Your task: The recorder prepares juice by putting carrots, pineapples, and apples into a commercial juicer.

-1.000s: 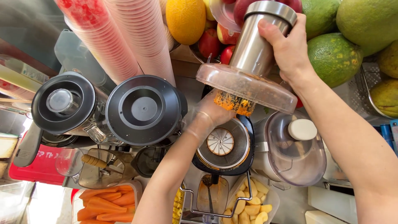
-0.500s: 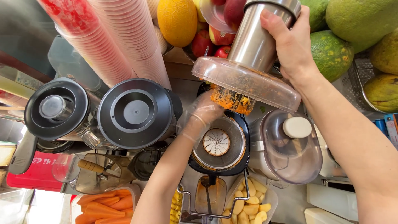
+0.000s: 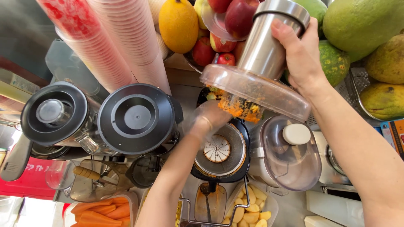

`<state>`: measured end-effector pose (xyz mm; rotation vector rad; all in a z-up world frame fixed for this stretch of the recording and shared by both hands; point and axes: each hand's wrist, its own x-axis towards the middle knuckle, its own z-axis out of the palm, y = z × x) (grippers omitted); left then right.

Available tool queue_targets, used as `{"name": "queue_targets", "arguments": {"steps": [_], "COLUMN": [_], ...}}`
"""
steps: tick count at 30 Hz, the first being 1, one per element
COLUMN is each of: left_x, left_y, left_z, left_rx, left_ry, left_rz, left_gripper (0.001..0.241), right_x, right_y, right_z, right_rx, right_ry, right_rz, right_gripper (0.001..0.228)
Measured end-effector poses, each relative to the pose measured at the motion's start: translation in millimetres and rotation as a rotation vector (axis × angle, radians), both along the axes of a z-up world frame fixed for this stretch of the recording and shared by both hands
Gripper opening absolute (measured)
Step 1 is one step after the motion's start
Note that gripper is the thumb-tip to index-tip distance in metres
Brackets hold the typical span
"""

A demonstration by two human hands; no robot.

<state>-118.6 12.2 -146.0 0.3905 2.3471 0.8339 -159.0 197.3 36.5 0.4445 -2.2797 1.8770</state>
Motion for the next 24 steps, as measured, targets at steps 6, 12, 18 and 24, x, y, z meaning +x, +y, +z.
{"name": "queue_targets", "arguments": {"steps": [6, 12, 18, 24], "left_x": [49, 73, 58, 39], "left_y": [-13, -34, -36, -27], "left_z": [32, 104, 126, 76], "left_rx": [0.087, 0.464, 0.702, 0.944], "left_ry": [0.915, 1.223, 1.041, 0.680], "left_rz": [0.067, 0.249, 0.178, 0.125], "left_gripper": [0.026, 0.036, 0.066, 0.052], "right_x": [-5, -11, -9, -2], "right_y": [10, 17, 18, 10], "right_z": [-6, -19, -23, -10], "right_rx": [-0.026, 0.042, 0.017, 0.026], "right_ry": [-0.130, -0.221, -0.209, -0.201], "right_rz": [-0.065, -0.155, -0.137, -0.155], "right_gripper": [0.068, 0.070, 0.064, 0.077]}}
